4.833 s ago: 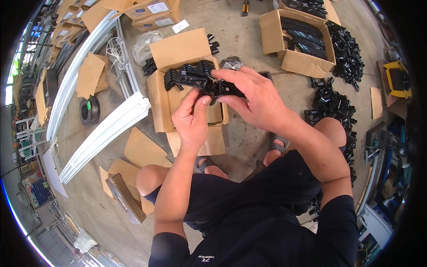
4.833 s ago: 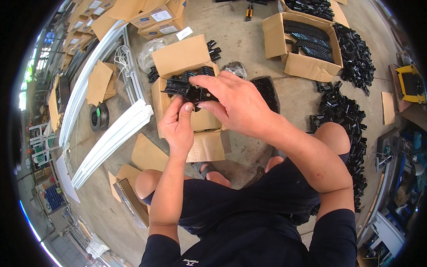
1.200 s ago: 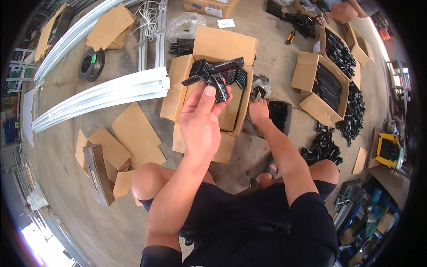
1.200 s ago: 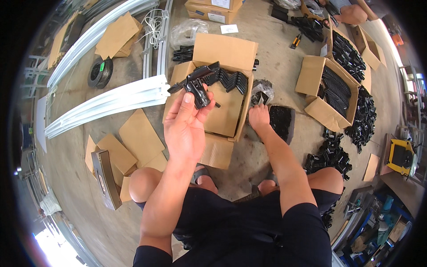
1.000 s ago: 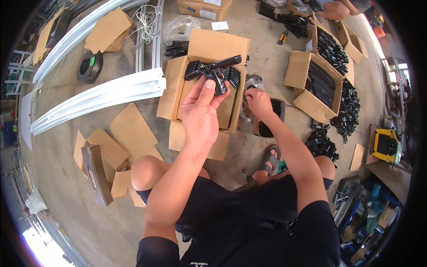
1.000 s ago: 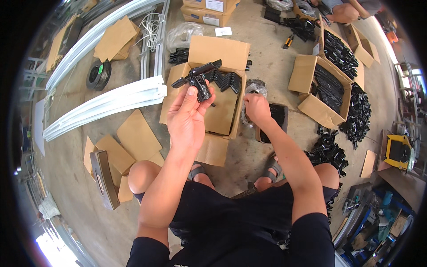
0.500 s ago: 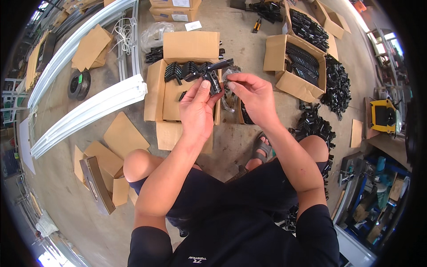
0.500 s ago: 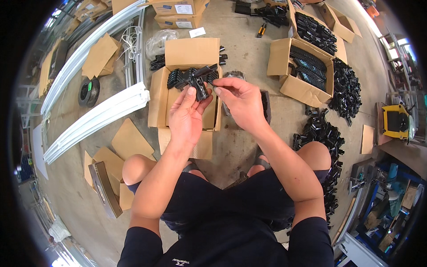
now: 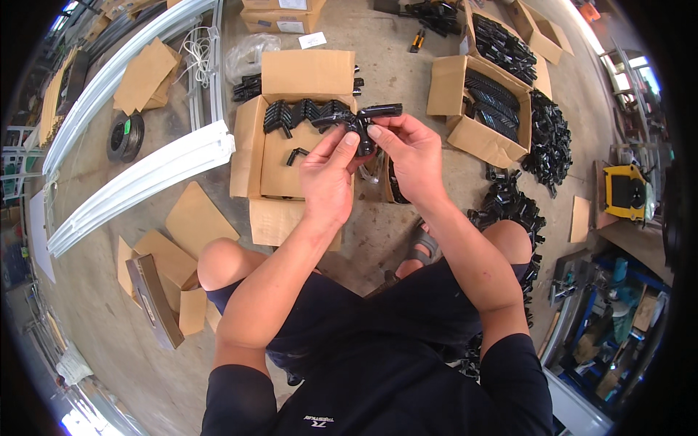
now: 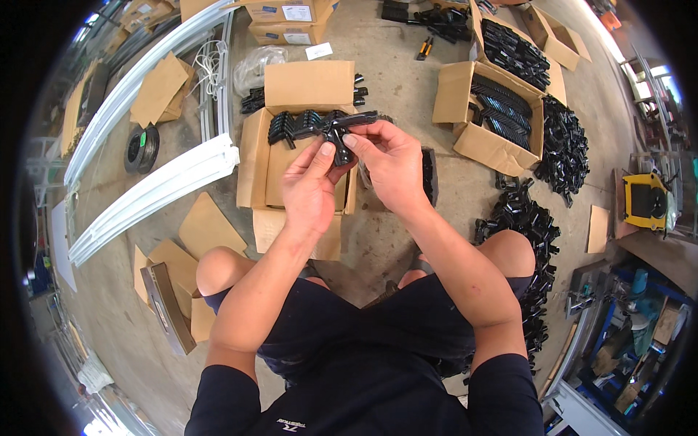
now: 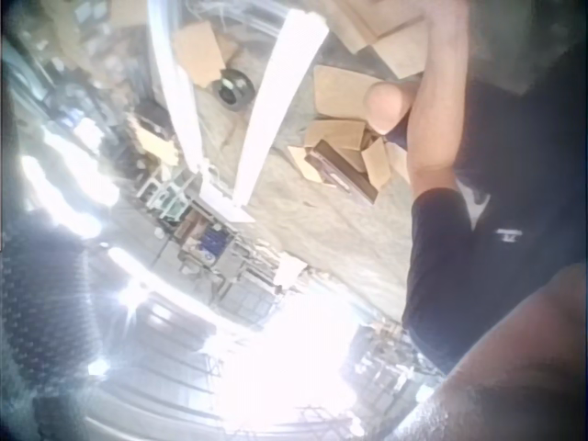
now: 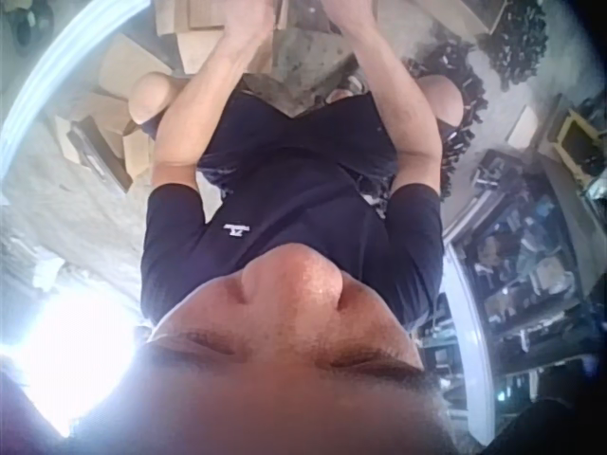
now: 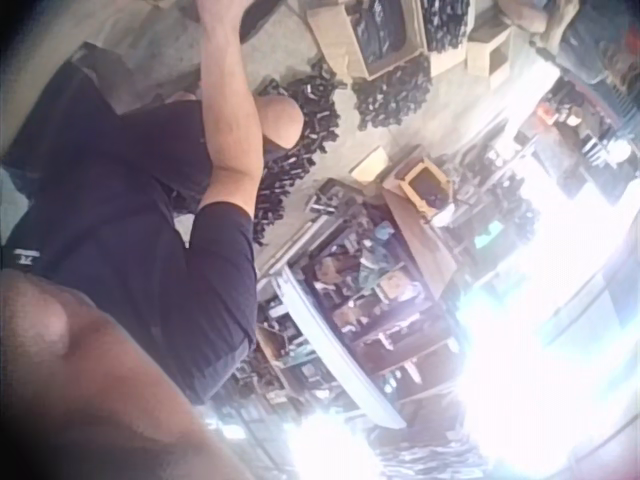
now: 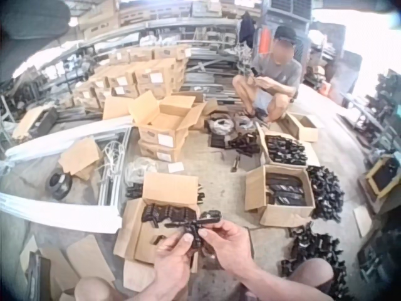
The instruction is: The person sits on the floor and assembles small black plastic components by hand, snapping pieces together and placing them into cardboard boxes. The person occasionally picks up new parts from surrounding boxes and continues the assembly process.
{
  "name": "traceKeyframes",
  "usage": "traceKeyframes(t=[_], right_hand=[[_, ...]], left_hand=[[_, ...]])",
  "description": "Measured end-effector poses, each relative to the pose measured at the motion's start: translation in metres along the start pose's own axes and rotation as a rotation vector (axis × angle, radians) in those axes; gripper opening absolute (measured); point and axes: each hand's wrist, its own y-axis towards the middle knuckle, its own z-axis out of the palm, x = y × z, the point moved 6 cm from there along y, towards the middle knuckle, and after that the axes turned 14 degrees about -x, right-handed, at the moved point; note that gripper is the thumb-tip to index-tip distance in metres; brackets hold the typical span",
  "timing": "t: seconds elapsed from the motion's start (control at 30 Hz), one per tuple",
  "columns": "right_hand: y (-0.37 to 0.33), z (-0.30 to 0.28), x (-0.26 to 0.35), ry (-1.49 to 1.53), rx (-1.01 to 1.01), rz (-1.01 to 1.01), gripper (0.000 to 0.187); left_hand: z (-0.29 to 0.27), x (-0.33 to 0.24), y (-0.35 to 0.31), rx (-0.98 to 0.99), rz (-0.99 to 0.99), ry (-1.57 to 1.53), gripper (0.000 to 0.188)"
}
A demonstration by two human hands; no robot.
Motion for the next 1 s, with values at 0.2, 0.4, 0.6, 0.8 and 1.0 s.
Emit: traceKeyframes(t=[0.2,0.4,0.6,0.8,1.0], right_hand=[[0.0016,-0.0006,-0.0035,0.029,-0.016,0.063,0.013],[0.0037,0.0018,-0.0031,-0.009,-0.007,0.084,0.012],[0.0040,0.0000,-0.0021,-0.060,-0.023,0.054,0.014],[-0.0003,-0.0003,-0.0030,0.101,0.018,0.125,0.015],[-0.0018,-0.0017,-0.0050,0.130,0.038,0.107,0.017]], left_hand=[[-0.0025,0.0027,0.0036,-0.008,-0.010,0.030,0.031],[-0.0010,-0.0024,0.0040,0.013,-0.008,0.028,0.033],[-0.0011,-0.0051,0.0033,0.019,0.010,0.053,0.033],[-0.0010,-0.0054,0.0039,0.023,0.043,0.047,0.035],[-0.0003,-0.0039,0.0020,0.015,0.015,-0.008,0.033]])
